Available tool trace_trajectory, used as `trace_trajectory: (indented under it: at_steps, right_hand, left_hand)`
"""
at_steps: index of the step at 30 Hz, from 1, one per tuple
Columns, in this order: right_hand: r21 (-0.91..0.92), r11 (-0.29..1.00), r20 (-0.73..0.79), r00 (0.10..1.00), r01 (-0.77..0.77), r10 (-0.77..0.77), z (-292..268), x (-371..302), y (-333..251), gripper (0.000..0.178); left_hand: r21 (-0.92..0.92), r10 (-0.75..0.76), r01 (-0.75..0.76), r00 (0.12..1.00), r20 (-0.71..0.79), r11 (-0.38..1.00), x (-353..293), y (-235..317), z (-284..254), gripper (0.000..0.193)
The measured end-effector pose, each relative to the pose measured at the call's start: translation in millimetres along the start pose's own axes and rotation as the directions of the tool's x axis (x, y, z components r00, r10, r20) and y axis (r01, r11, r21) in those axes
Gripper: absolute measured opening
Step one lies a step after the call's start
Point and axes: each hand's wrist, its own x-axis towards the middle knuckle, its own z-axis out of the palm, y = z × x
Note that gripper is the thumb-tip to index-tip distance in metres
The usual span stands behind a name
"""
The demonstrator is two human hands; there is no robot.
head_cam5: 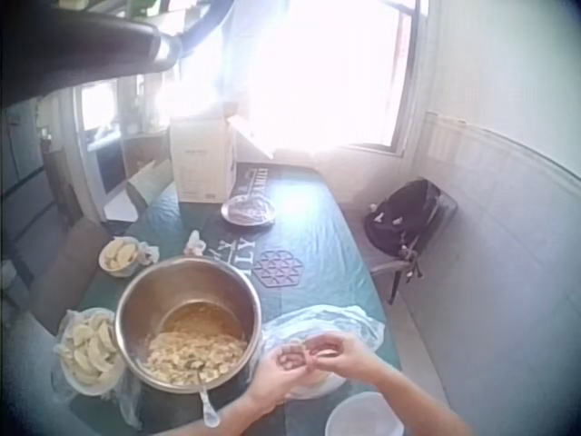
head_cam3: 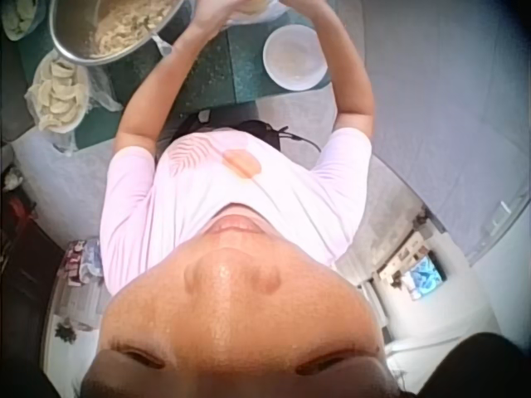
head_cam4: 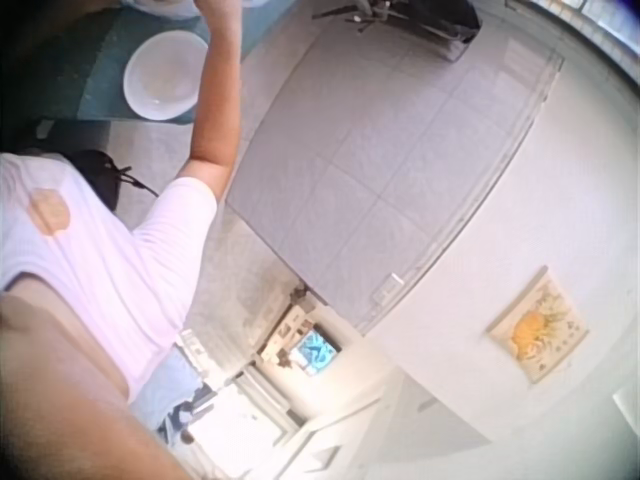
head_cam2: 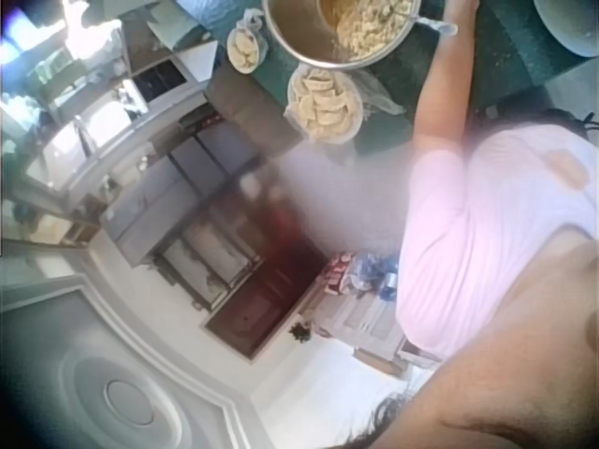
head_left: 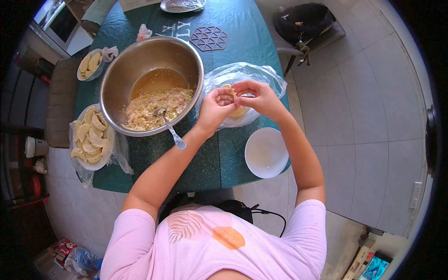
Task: The person sits at a table and assembles dumplings by hand. They take a round wrapper, scoop a portion of filling from a metal bowl using a spoon, place it in the center of the wrapper, and fold the edges to seal it. The finished dumplings are placed on a plate to the left.
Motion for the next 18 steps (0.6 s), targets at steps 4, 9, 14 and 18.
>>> trace_trajectory:
  at_steps: [4,9,14,18]
  right_hand:
    - [-0.022,0.999,-0.054,0.998,0.031,-0.032,5,-1,-2,0.033]
    - [-0.072,0.997,-0.110,0.993,0.031,-0.038,4,2,3,0.026]
    - [-0.293,0.956,-0.202,0.975,0.031,-0.093,7,8,10,0.021]
    - [-0.346,0.938,-0.169,0.982,0.024,-0.088,15,11,13,0.018]
  left_hand:
    - [0.017,-0.032,0.033,0.999,-0.024,0.999,1,1,0,0.041]
    - [0.029,-0.048,0.051,0.996,-0.073,0.998,-1,2,-1,0.040]
    - [-0.090,-0.105,0.091,0.982,-0.159,0.992,-8,4,2,0.035]
    - [-0.114,-0.138,0.117,0.970,-0.198,0.987,-6,3,1,0.034]
